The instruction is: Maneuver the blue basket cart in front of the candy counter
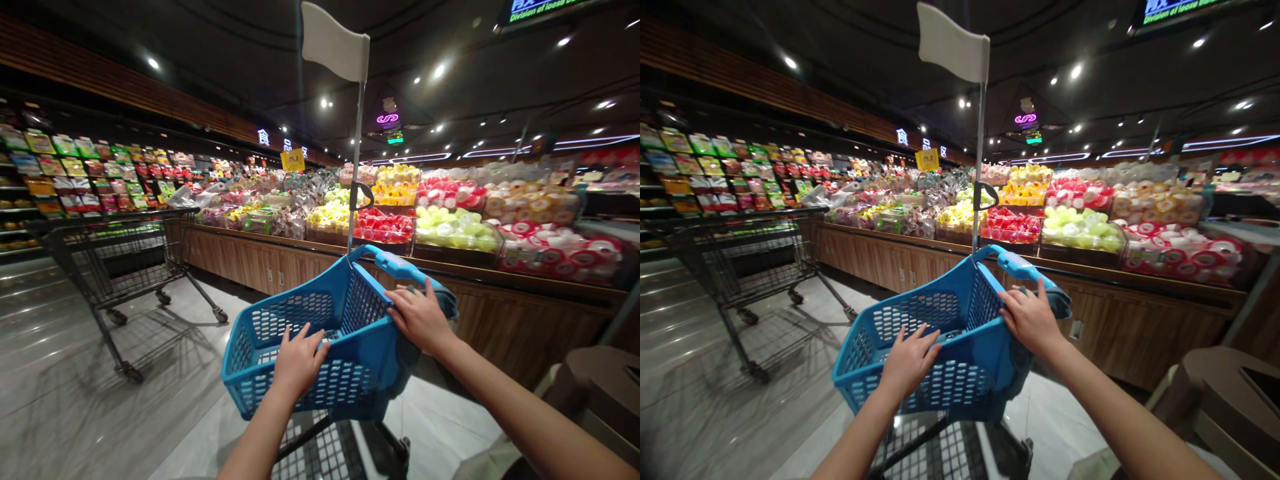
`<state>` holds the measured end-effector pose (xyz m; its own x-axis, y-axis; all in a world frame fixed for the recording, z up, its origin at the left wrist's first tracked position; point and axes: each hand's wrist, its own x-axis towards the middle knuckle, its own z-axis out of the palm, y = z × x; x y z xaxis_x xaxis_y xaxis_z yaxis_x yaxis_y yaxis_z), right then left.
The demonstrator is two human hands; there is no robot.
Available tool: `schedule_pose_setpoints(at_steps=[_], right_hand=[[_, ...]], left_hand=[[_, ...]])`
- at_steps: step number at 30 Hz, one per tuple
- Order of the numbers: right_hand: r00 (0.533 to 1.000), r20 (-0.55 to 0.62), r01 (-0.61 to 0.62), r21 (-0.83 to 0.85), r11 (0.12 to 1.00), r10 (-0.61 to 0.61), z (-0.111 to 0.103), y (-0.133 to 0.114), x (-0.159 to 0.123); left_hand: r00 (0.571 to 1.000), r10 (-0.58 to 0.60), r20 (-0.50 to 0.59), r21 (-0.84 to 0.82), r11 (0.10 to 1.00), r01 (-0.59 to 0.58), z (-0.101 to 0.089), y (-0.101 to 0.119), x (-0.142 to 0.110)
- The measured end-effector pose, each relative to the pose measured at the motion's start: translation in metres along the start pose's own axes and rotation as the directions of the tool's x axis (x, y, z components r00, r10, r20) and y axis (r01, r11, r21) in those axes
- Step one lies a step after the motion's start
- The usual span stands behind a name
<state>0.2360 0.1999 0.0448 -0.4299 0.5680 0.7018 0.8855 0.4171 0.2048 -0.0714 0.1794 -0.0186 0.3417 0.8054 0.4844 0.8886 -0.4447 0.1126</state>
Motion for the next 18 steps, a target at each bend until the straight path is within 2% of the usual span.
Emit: schedule_pose_setpoints(at_steps=[4,7,11,18], right_hand=[[0.991,-0.013,-0.135,-0.044,0.99,0.135,0.0,0.024,-0.01],[0.986,-0.001,-0.165,-0.034,0.986,0.165,0.0,0.031,-0.014],[0.99,-0.012,-0.139,-0.033,0.99,0.139,-0.001,0.017,-0.012],[0.999,0.037,0.017,0.034,0.999,-0.018,0.0,-0.023,-0.012]], left_hand=[[1.0,0.005,0.011,-0.01,1.0,-0.004,0.0,-0.001,-0.001],[1.0,-0.001,0.012,-0.027,1.0,0.001,0.001,0.001,-0.001],[1.0,-0.014,-0.004,-0.04,0.999,0.014,0.001,0.005,0.0],[1.0,-0.023,-0.01,-0.026,0.999,0.023,-0.001,0.002,-0.002]])
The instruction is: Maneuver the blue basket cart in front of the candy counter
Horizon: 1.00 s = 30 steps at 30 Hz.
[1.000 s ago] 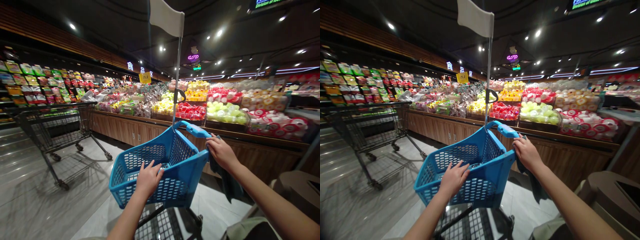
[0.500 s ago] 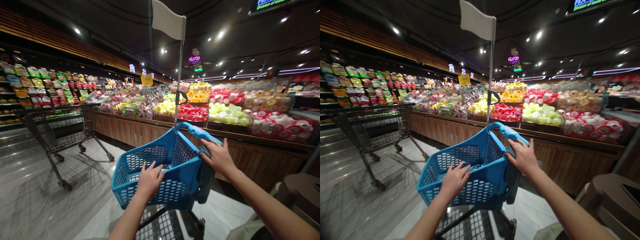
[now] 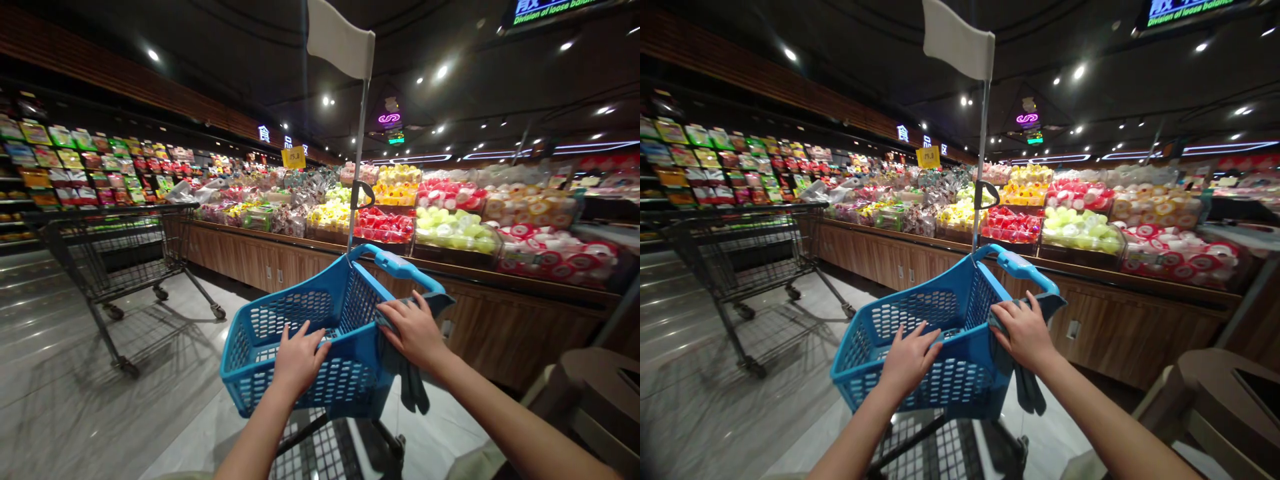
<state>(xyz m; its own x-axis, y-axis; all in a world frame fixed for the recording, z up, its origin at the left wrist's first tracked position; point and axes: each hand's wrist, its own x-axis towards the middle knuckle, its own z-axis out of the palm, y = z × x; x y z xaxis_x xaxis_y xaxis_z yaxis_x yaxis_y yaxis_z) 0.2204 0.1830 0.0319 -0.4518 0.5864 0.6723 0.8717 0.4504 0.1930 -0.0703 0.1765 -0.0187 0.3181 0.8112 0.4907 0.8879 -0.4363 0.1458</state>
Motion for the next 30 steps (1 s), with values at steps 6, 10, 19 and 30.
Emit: schedule_pose_setpoints(at_steps=[6,10,19,30], right_hand=[[0.998,-0.003,0.068,-0.037,0.997,-0.068,0.0,0.018,-0.003],[0.998,-0.01,0.054,-0.08,0.995,-0.055,0.0,0.053,-0.01],[0.989,-0.053,-0.141,-0.163,0.976,0.134,0.006,0.1,-0.015],[0.993,-0.066,0.085,-0.2,0.976,-0.1,-0.001,0.093,-0.003]], left_hand=[[1.0,0.011,0.014,0.001,1.0,-0.011,-0.002,-0.005,-0.003],[1.0,0.02,0.016,-0.013,1.0,-0.02,-0.001,-0.005,-0.005],[1.0,0.023,0.001,-0.047,0.999,-0.023,0.007,0.01,0.0],[1.0,0.022,0.0,-0.045,0.999,-0.022,0.001,0.003,-0.001]])
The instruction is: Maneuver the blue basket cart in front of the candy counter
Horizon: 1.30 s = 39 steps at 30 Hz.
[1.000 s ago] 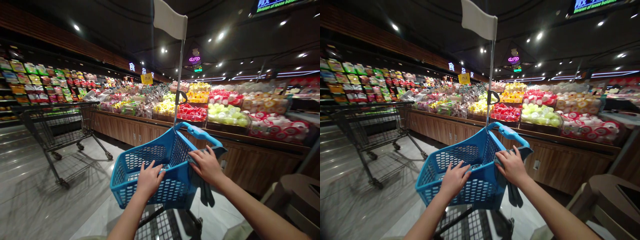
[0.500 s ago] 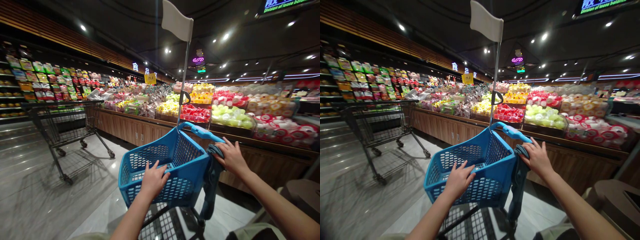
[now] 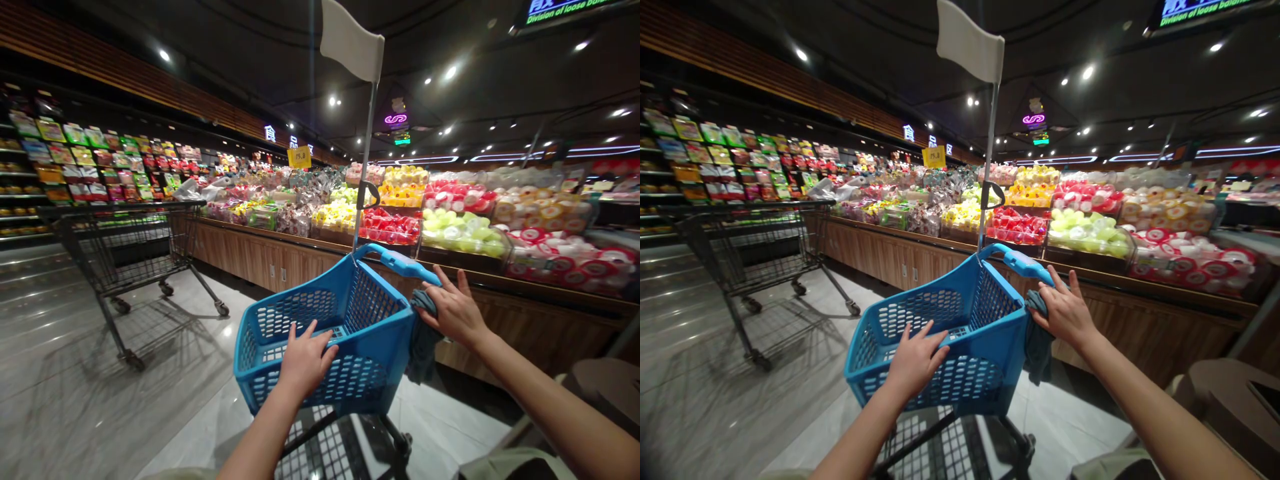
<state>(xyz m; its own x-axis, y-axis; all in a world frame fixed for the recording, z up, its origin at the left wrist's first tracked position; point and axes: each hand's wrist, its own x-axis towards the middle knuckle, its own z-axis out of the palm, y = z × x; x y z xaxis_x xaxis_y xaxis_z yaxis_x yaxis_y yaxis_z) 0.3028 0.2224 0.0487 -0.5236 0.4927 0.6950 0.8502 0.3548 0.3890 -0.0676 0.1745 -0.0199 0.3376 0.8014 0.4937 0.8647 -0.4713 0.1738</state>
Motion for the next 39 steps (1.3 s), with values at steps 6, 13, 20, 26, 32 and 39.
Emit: schedule_pose_setpoints(at_steps=[6,13,20,26,32,39], right_hand=[[0.996,0.084,-0.032,0.13,0.991,0.021,0.011,0.01,-0.01],[0.997,0.027,-0.077,0.137,0.988,0.074,0.015,0.003,-0.013],[0.999,0.029,-0.021,0.13,0.991,0.018,0.009,-0.06,-0.001],[0.999,-0.022,-0.037,0.133,0.99,0.04,0.017,-0.08,0.008],[0.997,0.004,0.079,0.155,0.985,-0.081,0.017,-0.05,0.001],[0.998,-0.011,0.07,0.151,0.986,-0.069,0.017,-0.005,-0.007]], left_hand=[[1.0,-0.01,0.018,-0.015,1.0,0.01,-0.001,0.001,0.0],[1.0,-0.01,0.015,-0.031,0.999,0.011,0.0,0.006,0.003],[1.0,-0.018,0.003,-0.026,1.0,0.018,0.002,0.007,0.003],[1.0,0.001,0.004,-0.008,1.0,-0.001,0.002,0.004,0.003],[0.999,0.01,0.036,-0.022,1.0,-0.009,0.0,0.008,0.001],[0.999,0.021,0.04,-0.053,0.998,-0.019,0.001,0.016,0.002]])
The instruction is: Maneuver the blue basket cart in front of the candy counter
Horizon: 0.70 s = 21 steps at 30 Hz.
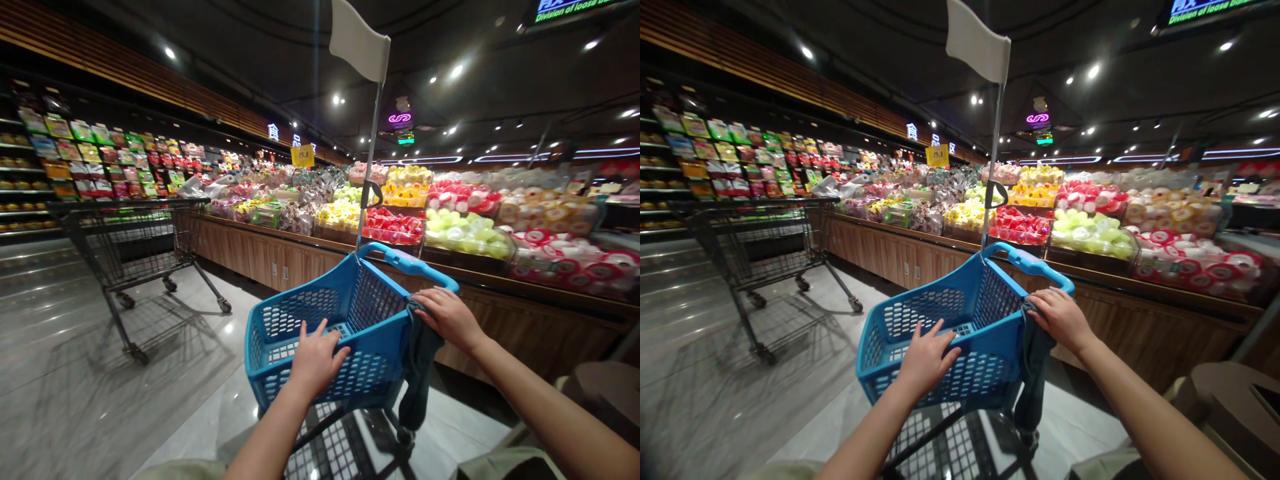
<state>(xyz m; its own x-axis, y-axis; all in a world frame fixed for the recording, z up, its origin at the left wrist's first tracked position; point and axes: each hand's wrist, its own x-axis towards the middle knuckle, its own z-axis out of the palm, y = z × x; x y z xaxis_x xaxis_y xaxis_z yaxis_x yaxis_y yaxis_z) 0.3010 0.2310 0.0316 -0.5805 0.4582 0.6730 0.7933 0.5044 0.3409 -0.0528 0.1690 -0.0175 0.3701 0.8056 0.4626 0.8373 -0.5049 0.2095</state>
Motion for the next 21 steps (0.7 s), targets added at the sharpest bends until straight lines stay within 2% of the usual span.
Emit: schedule_pose_setpoints(at_steps=[3,5,8,12,14,17,21], right_hand=[[0.997,-0.029,-0.069,-0.011,0.998,0.068,-0.003,0.006,-0.001],[0.994,-0.028,-0.109,-0.012,0.994,0.108,-0.003,0.0,0.001],[0.992,-0.012,-0.126,-0.003,0.992,0.126,0.0,-0.025,0.006],[0.997,0.016,-0.07,0.032,0.997,0.07,0.008,-0.065,0.015],[0.999,0.015,-0.051,0.035,0.998,0.051,0.012,-0.076,0.018],[1.0,0.017,-0.011,0.012,1.0,0.011,0.015,-0.074,0.019],[0.997,0.024,0.069,-0.019,0.997,-0.069,0.012,-0.053,0.013]], left_hand=[[1.0,-0.003,0.003,-0.009,1.0,0.003,0.0,0.002,0.001],[1.0,-0.008,0.004,-0.016,1.0,0.008,0.0,0.004,0.002],[1.0,-0.018,0.001,-0.027,0.999,0.018,0.0,0.006,0.003],[1.0,-0.023,-0.007,-0.023,0.999,0.022,0.0,0.007,0.003],[1.0,-0.018,-0.01,-0.019,1.0,0.018,-0.001,0.006,0.002],[1.0,-0.013,0.003,-0.013,1.0,0.013,-0.002,0.004,0.0],[1.0,-0.01,0.01,-0.003,1.0,0.01,-0.004,0.003,0.0]])
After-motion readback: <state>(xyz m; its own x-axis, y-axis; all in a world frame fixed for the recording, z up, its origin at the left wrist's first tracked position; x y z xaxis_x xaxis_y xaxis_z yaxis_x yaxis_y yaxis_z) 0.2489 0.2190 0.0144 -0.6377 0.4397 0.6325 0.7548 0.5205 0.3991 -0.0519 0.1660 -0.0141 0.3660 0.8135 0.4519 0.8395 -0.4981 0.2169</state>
